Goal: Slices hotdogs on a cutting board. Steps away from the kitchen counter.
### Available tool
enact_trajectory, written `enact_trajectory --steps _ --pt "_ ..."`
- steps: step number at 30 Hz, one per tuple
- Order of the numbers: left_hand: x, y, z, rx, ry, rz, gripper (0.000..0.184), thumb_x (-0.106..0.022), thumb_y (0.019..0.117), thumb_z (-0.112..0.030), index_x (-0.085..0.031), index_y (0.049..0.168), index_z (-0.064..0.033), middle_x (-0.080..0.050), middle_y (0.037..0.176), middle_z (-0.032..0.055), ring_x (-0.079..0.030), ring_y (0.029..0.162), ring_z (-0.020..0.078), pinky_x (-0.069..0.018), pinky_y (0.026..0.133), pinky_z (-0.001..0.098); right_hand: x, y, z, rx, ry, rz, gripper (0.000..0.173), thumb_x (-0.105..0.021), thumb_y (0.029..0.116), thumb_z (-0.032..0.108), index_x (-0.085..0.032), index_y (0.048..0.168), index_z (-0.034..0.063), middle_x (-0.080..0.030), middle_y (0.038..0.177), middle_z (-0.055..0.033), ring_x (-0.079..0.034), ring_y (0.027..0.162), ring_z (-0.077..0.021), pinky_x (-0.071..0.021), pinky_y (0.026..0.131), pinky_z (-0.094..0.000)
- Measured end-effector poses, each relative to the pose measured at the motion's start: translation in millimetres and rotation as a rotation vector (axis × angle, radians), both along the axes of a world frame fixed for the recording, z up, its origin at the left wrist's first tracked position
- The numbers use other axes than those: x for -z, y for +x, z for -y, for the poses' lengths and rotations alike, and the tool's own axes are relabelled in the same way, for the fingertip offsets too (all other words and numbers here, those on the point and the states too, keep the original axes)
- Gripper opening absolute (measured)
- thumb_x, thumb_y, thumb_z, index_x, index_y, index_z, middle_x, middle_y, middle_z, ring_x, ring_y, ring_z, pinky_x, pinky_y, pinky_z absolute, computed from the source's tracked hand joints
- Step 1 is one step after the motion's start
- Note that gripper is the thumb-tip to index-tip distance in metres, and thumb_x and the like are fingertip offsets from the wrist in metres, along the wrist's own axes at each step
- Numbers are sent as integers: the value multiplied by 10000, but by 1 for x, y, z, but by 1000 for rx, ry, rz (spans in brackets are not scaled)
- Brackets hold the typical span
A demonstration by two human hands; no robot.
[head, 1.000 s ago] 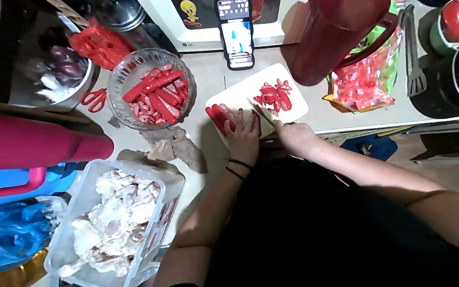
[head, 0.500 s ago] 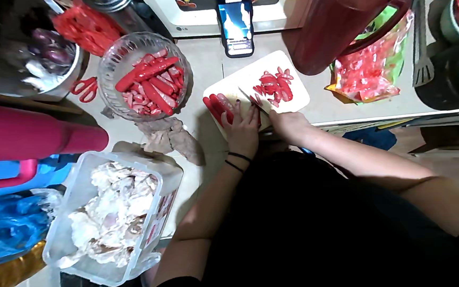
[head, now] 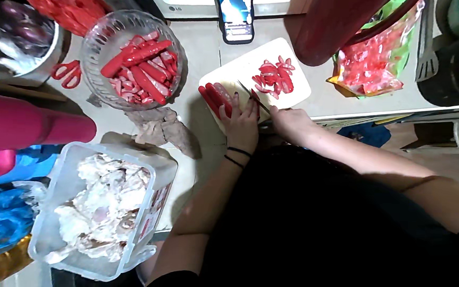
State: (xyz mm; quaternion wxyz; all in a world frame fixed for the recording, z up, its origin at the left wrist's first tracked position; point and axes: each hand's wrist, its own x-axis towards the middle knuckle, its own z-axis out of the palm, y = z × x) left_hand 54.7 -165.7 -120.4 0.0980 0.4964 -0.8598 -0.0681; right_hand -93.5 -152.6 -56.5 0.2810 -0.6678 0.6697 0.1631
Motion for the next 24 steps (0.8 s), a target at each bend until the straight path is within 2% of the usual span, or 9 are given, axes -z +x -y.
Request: enact_trajectory --steps 3,7,9,11,14,19,24 --pt "2 -2 2 -18 -21 -15 374 -556 1015 -118 -676 1369 -148 -621 1459 10 -430 1464 377 -221 1144 705 8 2 3 5 -51 38 218 -462 1065 108 -558 1221 -10 -701 965 -240 -715 958 -462 -553 758 -613" --pt "3 -3 0 -45 -23 -21 373 -563 1025 -160 -670 1382 -175 -618 1463 -12 -434 1466 350 -218 1157 682 10 -6 4 16 -18 33 289 -530 1043 132 -542 1305 11 -706 1001 -247 -708 963 -473 -546 766 -644" --pt "6 -4 2 -50 -17 -35 367 -549 1033 -167 -671 1379 -164 -619 1462 -2 -436 1464 356 -214 1158 689 9 -12 3 6 4 0 327 -514 1049 118 -505 1357 7 -701 1024 -251 -703 983 -474 -544 774 -637" --pt "8 -7 6 -52 0 -50 359 -547 1046 -190 -666 1383 -151 -614 1467 13 -430 1466 372 -198 1162 709 6 -16 2 1 -5 -35 281 -489 1059 126 -505 1308 -3 -691 1005 -249 -704 974 -473 -550 753 -620" --pt "8 -11 11 -48 -3 -32 361 -545 1043 -173 -669 1383 -172 -615 1467 -10 -432 1468 358 -200 1158 702 1 -16 -1 -20 -47 -46 239 -462 1067 137 -514 1255 -1 -687 948 -231 -712 934 -456 -551 718 -596" --pt "7 -14 11 -52 -51 -41 363 -564 1017 -122 -698 1347 -195 -641 1434 -27 -466 1445 351 -232 1146 688 -3 -13 -3 -40 -6 -43 241 -486 1061 113 -516 1276 10 -693 957 -226 -715 939 -449 -553 734 -591" --pt "5 -13 10 -49 -16 -19 366 -562 1022 -137 -685 1363 -184 -628 1451 -21 -442 1461 349 -214 1154 687 6 -7 4 3 -28 20 248 -508 1051 118 -536 1267 -1 -702 975 -230 -710 967 -455 -548 761 -614"
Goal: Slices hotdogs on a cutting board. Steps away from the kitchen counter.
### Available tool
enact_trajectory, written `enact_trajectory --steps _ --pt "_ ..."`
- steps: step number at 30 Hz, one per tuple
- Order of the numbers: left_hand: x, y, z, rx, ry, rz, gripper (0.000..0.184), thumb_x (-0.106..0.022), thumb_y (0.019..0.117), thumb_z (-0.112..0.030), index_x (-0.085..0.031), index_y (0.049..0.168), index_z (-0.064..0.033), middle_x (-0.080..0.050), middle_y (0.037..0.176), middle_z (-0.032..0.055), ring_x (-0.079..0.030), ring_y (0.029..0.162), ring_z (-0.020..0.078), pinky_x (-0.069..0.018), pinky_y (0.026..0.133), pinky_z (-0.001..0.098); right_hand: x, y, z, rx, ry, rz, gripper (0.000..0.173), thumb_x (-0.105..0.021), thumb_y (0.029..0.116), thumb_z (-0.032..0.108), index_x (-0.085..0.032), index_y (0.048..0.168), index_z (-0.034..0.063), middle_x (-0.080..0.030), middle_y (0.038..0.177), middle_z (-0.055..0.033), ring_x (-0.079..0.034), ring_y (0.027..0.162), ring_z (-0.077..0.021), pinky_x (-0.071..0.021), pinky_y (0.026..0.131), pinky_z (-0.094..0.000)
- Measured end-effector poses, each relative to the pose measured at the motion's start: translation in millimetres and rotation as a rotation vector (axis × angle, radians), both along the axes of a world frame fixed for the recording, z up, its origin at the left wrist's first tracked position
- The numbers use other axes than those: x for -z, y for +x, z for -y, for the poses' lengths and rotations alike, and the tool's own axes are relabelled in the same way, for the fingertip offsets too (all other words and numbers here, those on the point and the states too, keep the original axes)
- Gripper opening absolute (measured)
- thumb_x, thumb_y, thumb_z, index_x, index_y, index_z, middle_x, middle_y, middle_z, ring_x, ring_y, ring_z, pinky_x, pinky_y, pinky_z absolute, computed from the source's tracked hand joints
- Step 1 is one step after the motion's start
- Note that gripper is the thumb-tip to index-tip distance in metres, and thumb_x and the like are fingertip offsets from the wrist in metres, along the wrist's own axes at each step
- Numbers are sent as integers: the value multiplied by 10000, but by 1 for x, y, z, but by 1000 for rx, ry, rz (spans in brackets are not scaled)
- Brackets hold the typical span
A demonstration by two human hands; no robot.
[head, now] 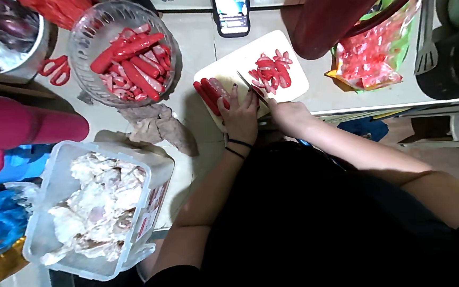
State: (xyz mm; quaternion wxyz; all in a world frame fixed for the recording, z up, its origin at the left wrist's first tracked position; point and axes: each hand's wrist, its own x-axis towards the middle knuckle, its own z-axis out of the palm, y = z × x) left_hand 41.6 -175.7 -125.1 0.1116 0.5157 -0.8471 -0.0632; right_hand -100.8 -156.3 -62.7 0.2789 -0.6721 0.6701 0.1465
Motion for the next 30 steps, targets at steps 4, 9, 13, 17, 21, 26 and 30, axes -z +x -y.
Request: enact_trajectory --steps 4,9,13,17,21,26,30 --pt "-2 0 -2 14 22 34 409 -520 1024 -123 -646 1409 -179 -590 1494 -19 -396 1488 363 -203 1156 697 8 1 4 6 -40 7 230 -480 1051 106 -548 1243 -1 -698 943 -231 -713 938 -461 -548 737 -621" --pt "-1 0 -1 -8 9 40 411 -497 1021 -106 -674 1378 -208 -624 1454 -38 -414 1476 355 -190 1163 688 0 -4 0 5 44 -64 318 -490 1057 135 -492 1354 23 -701 997 -227 -711 967 -452 -551 750 -614" --pt "-2 -2 -2 -25 4 13 381 -522 1018 -124 -696 1350 -194 -648 1425 -14 -445 1455 361 -191 1167 687 -6 -3 -8 -25 -4 -50 231 -458 1075 151 -521 1244 7 -690 947 -223 -716 926 -448 -551 711 -596" --pt "-5 -2 -3 -23 23 8 387 -512 1015 -113 -703 1341 -201 -647 1426 -16 -440 1459 371 -185 1168 691 -7 -2 -9 -39 14 -45 232 -458 1077 145 -523 1255 12 -691 936 -222 -716 933 -446 -552 727 -589" --pt "-4 -1 -3 -28 26 -2 378 -504 1025 -112 -709 1331 -197 -658 1410 -17 -451 1451 361 -197 1166 680 -1 -1 -5 -32 10 -4 242 -469 1070 138 -528 1263 4 -698 953 -221 -715 939 -447 -549 748 -603" --pt "-6 -1 -2 -39 1 -14 347 -520 1019 -122 -743 1275 -193 -685 1370 -25 -482 1431 351 -217 1162 673 7 1 1 -17 -44 33 188 -469 1060 119 -559 1176 1 -692 927 -223 -716 927 -451 -551 734 -608" --pt "-4 1 -4 -35 -4 -36 336 -523 1015 -124 -760 1243 -194 -702 1341 -22 -486 1426 353 -217 1166 672 1 -7 -6 -33 26 -7 271 -524 1039 109 -530 1294 15 -699 977 -227 -707 963 -454 -542 767 -618"
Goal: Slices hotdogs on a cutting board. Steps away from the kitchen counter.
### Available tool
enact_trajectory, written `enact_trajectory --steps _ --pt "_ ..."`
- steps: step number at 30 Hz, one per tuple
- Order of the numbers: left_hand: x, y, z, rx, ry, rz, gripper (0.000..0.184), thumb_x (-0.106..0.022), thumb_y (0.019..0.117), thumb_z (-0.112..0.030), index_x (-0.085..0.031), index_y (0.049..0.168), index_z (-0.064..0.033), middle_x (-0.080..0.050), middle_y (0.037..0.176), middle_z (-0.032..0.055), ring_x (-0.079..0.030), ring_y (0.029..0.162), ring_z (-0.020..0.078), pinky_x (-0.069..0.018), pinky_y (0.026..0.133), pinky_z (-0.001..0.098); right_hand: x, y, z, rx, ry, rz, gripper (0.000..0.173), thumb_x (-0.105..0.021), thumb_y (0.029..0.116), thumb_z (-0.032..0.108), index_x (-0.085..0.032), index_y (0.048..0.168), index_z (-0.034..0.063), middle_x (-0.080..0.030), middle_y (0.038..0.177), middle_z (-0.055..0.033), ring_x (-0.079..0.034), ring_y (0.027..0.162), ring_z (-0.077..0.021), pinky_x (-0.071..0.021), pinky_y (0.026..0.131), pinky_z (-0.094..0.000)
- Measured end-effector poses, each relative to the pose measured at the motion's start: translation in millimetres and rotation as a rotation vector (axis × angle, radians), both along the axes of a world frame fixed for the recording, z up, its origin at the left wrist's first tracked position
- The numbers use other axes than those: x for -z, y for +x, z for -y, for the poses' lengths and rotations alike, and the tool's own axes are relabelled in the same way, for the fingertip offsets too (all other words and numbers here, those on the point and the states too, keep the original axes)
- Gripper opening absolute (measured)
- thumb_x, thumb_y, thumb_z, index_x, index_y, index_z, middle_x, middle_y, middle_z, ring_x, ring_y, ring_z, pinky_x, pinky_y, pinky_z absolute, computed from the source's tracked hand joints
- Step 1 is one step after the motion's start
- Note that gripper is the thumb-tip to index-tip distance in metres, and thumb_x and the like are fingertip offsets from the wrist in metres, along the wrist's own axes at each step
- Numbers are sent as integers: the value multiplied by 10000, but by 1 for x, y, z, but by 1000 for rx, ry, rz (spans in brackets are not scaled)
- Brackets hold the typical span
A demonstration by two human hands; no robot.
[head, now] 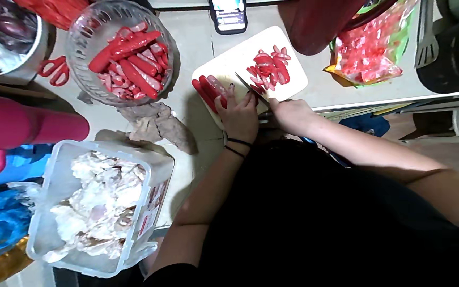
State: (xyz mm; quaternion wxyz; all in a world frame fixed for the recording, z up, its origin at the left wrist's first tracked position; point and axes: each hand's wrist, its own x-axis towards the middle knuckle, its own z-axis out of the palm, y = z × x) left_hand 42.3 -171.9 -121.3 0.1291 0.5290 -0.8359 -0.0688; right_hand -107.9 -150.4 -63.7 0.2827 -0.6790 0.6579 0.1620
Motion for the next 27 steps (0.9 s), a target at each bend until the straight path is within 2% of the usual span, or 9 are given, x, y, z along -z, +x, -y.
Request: enact_trajectory --steps 3,6,12,15,17,19,23,27 --pt "3 -1 -2 -9 -11 -18 326 -533 1011 -126 -760 1239 -180 -705 1337 -4 -495 1420 351 -215 1171 672 -4 -2 -4 -8 14 -33 327 -501 1057 136 -497 1360 13 -699 989 -226 -708 961 -449 -548 762 -605" --pt "3 -2 -3 -15 -31 -18 313 -542 1007 -127 -768 1218 -178 -709 1329 0 -505 1413 343 -216 1170 672 -10 3 -6 -2 3 -18 296 -461 1085 182 -516 1320 10 -699 980 -226 -713 952 -446 -548 753 -598" --pt "3 -1 -3 -21 -41 -55 286 -563 990 -110 -784 1162 -164 -734 1272 24 -531 1381 355 -252 1154 661 -9 8 -4 29 16 17 273 -465 1073 155 -540 1292 10 -709 973 -227 -716 957 -450 -544 764 -613" --pt "4 -1 -3 -20 -42 -73 269 -578 990 -113 -793 1143 -168 -744 1242 32 -550 1360 349 -263 1148 651 -2 11 0 40 -13 42 222 -459 1071 146 -561 1213 10 -703 961 -222 -717 945 -444 -546 758 -613" --pt "5 0 -2 -25 -56 -94 262 -575 991 -118 -803 1109 -171 -758 1206 28 -561 1351 336 -257 1150 649 0 10 1 27 -28 51 217 -458 1073 147 -560 1202 5 -700 953 -226 -717 943 -449 -546 758 -611" --pt "6 1 -2 -22 -65 -112 254 -576 996 -135 -809 1087 -179 -765 1182 20 -572 1338 327 -258 1149 647 1 5 0 10 -15 41 235 -489 1065 148 -552 1243 7 -699 957 -229 -712 942 -454 -545 760 -617" --pt "10 2 -1 -23 -91 -120 233 -584 1000 -168 -812 1040 -191 -773 1139 2 -588 1314 311 -269 1147 634 -2 -2 -5 -1 42 -28 371 -527 1044 121 -477 1397 19 -702 999 -234 -707 972 -455 -545 774 -617" --pt "11 2 -1 -25 -92 -132 211 -599 994 -171 -810 994 -161 -777 1125 3 -601 1297 304 -277 1145 620 -7 1 -10 -13 14 -14 314 -457 1087 169 -494 1355 10 -702 964 -223 -715 945 -447 -549 753 -601"
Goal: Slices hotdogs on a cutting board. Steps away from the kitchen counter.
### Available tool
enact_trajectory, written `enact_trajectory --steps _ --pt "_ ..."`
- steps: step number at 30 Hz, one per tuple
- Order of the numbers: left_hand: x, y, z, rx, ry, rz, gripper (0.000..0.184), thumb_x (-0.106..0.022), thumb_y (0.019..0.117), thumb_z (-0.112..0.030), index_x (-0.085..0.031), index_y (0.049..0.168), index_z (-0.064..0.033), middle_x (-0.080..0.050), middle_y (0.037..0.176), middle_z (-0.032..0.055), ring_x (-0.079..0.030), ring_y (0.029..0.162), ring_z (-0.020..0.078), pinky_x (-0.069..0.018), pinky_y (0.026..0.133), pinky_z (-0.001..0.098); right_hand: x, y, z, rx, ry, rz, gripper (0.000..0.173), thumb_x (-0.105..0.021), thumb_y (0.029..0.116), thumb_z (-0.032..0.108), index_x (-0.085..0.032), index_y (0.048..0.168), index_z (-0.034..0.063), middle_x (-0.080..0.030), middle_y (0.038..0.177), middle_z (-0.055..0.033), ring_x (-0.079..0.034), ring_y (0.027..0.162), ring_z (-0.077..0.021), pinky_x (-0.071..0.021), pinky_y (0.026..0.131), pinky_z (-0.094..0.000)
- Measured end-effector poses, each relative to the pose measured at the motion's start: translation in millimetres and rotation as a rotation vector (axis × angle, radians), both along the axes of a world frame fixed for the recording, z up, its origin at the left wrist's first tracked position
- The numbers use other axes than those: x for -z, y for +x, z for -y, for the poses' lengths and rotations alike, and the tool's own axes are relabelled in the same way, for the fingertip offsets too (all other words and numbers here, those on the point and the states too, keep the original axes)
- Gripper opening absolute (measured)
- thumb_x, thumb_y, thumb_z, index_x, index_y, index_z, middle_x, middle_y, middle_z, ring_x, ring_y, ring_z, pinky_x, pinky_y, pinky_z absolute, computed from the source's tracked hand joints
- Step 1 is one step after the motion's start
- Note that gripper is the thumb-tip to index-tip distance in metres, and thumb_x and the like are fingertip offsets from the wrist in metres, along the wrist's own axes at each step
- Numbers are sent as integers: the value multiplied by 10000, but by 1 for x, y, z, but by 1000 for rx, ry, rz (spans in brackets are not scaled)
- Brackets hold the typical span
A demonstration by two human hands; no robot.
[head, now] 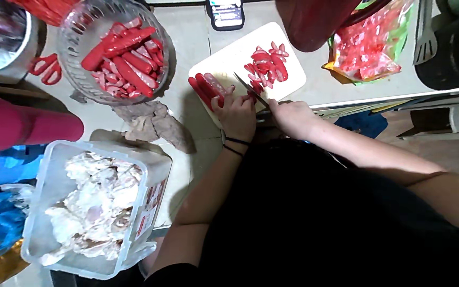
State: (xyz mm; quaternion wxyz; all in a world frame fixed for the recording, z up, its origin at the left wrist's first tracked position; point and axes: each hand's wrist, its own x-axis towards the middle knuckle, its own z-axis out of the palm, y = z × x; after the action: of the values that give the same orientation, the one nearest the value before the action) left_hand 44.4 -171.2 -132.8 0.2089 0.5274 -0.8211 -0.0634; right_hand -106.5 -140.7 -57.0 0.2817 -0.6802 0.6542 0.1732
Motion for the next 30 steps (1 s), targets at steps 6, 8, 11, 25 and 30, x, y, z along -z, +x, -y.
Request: enact_trajectory --steps 6,8,11,25,30 --pt "3 3 -1 -3 -32 -28 191 -618 979 -169 -804 940 -150 -782 1082 8 -623 1261 292 -301 1127 600 -3 5 -2 -4 16 -21 306 -454 1082 160 -501 1351 21 -706 940 -225 -720 924 -451 -547 746 -609" --pt "3 2 -2 2 -23 -32 193 -615 981 -163 -805 952 -148 -780 1089 15 -622 1262 297 -307 1125 600 -2 6 -1 3 23 -21 304 -466 1076 161 -508 1342 18 -707 945 -220 -720 928 -441 -547 755 -601" --pt "1 2 -3 8 -20 -28 192 -620 979 -158 -812 971 -154 -780 1094 17 -622 1257 301 -315 1113 598 2 9 5 16 20 8 262 -458 1080 154 -528 1291 15 -705 955 -220 -720 936 -440 -548 761 -603" --pt "-19 -16 24 5 -26 -171 238 -557 1009 -90 -771 1099 -141 -769 1155 38 -627 1254 310 -331 1103 598 6 -36 18 54 -196 85 373 -375 1116 246 -492 1405 42 -695 926 -216 -708 914 -455 -539 720 -613" --pt "-26 -16 28 50 -156 -138 399 -523 975 -24 -694 1293 -195 -640 1334 177 -504 1311 468 -380 1047 626 9 -40 2 151 -352 136 345 -437 1100 273 -564 1368 96 -709 888 -204 -714 840 -453 -536 669 -611"
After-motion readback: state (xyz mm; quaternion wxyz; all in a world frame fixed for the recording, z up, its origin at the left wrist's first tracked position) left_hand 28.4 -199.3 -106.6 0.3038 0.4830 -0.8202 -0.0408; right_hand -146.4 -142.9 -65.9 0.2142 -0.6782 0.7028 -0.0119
